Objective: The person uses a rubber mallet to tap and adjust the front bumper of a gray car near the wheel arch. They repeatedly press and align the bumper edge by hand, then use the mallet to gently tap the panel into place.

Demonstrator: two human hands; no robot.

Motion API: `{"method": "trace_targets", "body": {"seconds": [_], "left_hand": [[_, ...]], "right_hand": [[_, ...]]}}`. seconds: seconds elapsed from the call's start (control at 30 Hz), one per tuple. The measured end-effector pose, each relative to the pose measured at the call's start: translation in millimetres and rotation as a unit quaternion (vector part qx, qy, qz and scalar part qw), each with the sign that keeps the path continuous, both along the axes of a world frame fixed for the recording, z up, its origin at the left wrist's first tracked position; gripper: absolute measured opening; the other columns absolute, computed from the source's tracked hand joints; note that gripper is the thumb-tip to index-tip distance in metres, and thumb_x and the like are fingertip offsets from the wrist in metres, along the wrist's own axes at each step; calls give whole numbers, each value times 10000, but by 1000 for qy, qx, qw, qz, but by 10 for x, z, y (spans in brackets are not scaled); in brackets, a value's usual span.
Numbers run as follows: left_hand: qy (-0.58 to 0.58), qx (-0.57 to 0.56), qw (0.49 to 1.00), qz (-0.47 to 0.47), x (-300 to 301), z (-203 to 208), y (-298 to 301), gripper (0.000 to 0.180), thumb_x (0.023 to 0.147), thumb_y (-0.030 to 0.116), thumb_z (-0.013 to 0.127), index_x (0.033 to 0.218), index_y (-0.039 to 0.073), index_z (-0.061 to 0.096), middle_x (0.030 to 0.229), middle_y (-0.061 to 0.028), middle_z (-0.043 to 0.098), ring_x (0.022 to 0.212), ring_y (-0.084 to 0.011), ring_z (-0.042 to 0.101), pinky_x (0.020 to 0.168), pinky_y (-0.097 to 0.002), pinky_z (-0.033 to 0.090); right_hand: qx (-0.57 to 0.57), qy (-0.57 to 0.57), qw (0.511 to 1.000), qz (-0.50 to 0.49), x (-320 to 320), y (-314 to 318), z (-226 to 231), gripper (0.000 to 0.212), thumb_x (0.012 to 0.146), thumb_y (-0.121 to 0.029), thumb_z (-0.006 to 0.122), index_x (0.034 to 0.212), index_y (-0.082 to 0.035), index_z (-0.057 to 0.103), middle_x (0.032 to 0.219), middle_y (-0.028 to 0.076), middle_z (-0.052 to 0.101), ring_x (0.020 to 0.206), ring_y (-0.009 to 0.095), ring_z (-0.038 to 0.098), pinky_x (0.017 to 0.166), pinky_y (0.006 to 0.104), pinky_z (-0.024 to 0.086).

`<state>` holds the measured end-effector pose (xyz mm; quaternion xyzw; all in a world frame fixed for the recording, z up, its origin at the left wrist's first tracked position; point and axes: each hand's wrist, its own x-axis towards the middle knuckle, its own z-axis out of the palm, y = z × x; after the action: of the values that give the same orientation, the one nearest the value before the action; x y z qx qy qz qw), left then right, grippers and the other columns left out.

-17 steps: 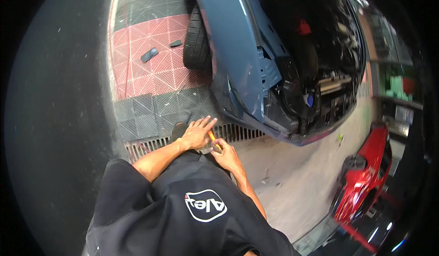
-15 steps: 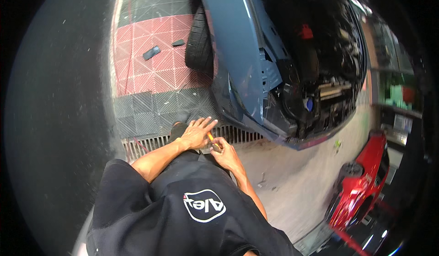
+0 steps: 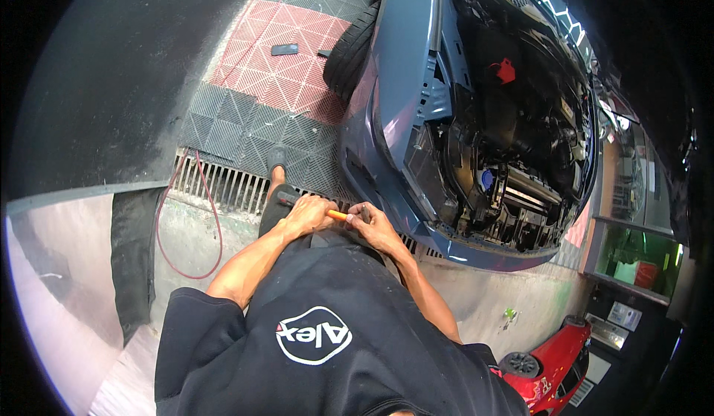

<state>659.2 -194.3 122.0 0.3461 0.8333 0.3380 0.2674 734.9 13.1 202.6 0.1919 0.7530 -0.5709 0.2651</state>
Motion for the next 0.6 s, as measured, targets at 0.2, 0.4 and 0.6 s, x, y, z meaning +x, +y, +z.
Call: {"method": "trace_targets", "body": {"seconds": [0.2, 0.4, 0.6], "left_hand": [[-82, -53, 994, 46, 437, 159, -112, 288, 873, 262, 712, 1102, 92, 754, 903, -183, 751, 897, -385, 723, 800, -502, 526], [-59, -54, 996, 42, 529, 178, -82, 295, 888, 252, 718, 1138, 99, 745, 858, -160, 743, 866, -370, 720, 777, -492, 520], [-56, -82, 994, 35, 452, 206, -105, 316, 875, 264, 729, 1147, 104, 745, 867, -157, 745, 872, -367, 721, 789, -492, 523]], "right_hand": [[22, 3, 1000, -2, 358, -2, -17, 335, 989, -291, 711, 1152, -5, 649, 914, 50, 688, 821, 126, 609, 744, 310, 489], [5, 43, 998, -46, 541, 66, -177, 427, 997, -303, 700, 1295, -7, 619, 899, 41, 683, 768, 106, 587, 702, 281, 477], [21, 29, 998, -44, 534, 100, -175, 548, 1003, -310, 699, 1416, 20, 554, 925, 60, 707, 772, 108, 608, 706, 278, 493]]}}
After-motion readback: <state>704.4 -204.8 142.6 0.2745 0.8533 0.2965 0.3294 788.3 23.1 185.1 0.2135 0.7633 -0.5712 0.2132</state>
